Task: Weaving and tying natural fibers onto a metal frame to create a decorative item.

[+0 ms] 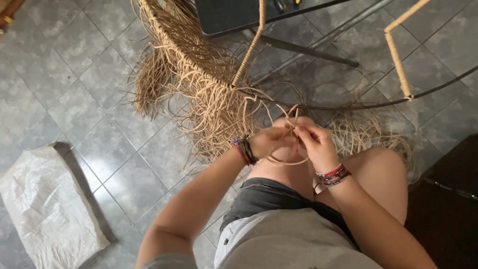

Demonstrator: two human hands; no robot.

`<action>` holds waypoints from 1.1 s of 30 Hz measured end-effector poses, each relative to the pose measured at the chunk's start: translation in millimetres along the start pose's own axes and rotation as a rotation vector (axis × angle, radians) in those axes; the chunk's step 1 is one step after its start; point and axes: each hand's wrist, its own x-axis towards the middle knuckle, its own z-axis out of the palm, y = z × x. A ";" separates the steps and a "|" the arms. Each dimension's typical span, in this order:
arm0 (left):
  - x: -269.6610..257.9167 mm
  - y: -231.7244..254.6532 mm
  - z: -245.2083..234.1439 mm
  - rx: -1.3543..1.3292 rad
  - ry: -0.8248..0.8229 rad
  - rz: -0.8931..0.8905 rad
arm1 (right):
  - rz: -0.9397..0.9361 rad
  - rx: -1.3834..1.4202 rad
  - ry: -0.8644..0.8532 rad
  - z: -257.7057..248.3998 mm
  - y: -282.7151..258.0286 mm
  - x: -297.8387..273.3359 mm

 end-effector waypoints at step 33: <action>-113.0 -15.1 56.8 2.190 0.898 0.815 | 0.099 0.187 -0.036 24.3 -58.3 0.6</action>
